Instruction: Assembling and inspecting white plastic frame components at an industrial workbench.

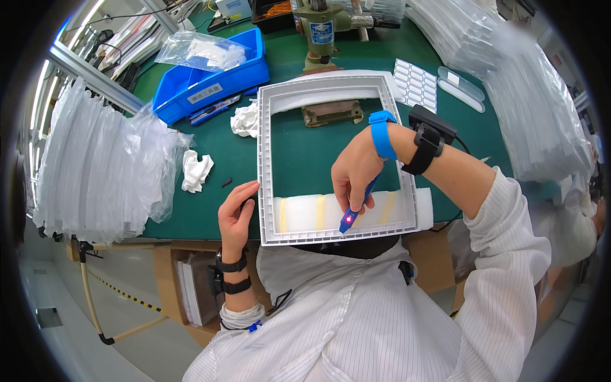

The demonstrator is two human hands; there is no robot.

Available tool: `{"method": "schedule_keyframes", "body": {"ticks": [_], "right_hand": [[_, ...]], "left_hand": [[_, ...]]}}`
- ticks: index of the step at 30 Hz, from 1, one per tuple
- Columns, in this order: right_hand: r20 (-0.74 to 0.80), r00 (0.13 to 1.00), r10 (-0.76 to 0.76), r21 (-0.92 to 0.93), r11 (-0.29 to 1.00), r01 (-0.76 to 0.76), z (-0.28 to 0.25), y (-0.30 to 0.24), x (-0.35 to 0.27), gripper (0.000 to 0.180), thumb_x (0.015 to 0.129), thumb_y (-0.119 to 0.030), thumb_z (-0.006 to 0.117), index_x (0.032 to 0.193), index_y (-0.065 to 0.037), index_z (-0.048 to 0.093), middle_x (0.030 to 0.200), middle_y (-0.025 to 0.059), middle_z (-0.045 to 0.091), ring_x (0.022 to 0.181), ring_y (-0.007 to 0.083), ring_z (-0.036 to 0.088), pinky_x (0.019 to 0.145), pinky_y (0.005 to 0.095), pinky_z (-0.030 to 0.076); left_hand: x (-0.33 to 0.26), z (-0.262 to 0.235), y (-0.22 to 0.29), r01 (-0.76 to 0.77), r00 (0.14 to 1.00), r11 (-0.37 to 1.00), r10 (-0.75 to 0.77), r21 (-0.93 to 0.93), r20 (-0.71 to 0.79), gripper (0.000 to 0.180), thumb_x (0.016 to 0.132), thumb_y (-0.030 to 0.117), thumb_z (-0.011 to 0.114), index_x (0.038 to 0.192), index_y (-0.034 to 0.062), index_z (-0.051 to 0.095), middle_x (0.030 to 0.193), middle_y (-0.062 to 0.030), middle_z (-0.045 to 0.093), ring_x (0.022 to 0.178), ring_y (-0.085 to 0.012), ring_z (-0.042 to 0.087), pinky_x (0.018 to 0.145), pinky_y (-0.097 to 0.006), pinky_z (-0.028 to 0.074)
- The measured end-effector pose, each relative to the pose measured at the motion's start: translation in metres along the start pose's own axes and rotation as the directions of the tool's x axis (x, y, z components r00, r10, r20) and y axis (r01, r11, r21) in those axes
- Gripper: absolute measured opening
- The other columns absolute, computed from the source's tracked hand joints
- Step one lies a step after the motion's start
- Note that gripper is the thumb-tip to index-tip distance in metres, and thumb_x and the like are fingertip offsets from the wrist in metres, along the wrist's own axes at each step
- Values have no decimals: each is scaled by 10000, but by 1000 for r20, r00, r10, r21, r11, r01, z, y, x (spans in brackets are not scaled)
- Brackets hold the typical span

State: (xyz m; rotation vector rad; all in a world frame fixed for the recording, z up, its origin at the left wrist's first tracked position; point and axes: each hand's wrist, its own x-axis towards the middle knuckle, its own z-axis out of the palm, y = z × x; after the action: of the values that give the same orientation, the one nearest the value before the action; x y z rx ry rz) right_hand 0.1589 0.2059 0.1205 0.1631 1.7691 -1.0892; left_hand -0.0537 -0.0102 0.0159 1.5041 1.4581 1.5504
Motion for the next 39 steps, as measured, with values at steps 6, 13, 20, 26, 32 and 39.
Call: {"method": "schedule_keyframes", "body": {"ticks": [6,13,20,26,32,39], "right_hand": [[15,1000,-21,19,1000,21,2,7,1,309,928,-202,646,1166,-10,688,1013,52,730,880,129,705,864,290,502],[-600,795,-91,328,878,349,33,16,-11,318,972,-209,622,1198,16,627,1006,54,679,891,131,660,823,278,530],[-760,508,405,548,-21,836,88,16,15,311,1017,-232,556,1253,-33,522,1194,84,615,1124,228,634,928,384,553],[-813,330,479,321,-105,941,88,28,20,249,1041,-199,498,1206,-15,468,1258,143,583,1219,286,577,1050,433,491],[-810,192,555,109,-179,978,99,26,34,246,1055,-185,458,1208,7,446,1299,169,538,1252,303,550,1078,439,470],[-791,198,580,75,-228,971,97,23,32,253,1065,-180,424,1205,30,438,1317,194,533,1255,310,543,1114,451,437]], "left_hand": [[0,1,1,-7,1000,1000,7,27,-12,370,847,-115,528,1168,-11,683,1183,-165,675,1074,-252,646,917,-302,481],[-4,-1,-3,13,1000,999,-12,41,-29,339,849,-120,527,1139,-32,677,1154,-162,678,1056,-253,645,908,-296,478],[-4,1,0,-65,997,986,69,151,-22,382,867,-106,463,1190,-31,652,1174,-138,657,936,-200,631,778,-256,470],[-3,2,1,-29,999,981,34,192,-24,355,885,-90,445,1137,-25,685,1154,-124,665,850,-144,595,671,-224,413],[-2,3,0,-35,999,979,43,203,-33,360,874,-96,447,1129,-23,691,1145,-125,669,891,-166,610,719,-234,428],[-4,3,1,-6,999,985,14,175,-43,362,874,-99,446,1129,-22,692,1137,-123,671,870,-155,597,701,-228,414]]}}
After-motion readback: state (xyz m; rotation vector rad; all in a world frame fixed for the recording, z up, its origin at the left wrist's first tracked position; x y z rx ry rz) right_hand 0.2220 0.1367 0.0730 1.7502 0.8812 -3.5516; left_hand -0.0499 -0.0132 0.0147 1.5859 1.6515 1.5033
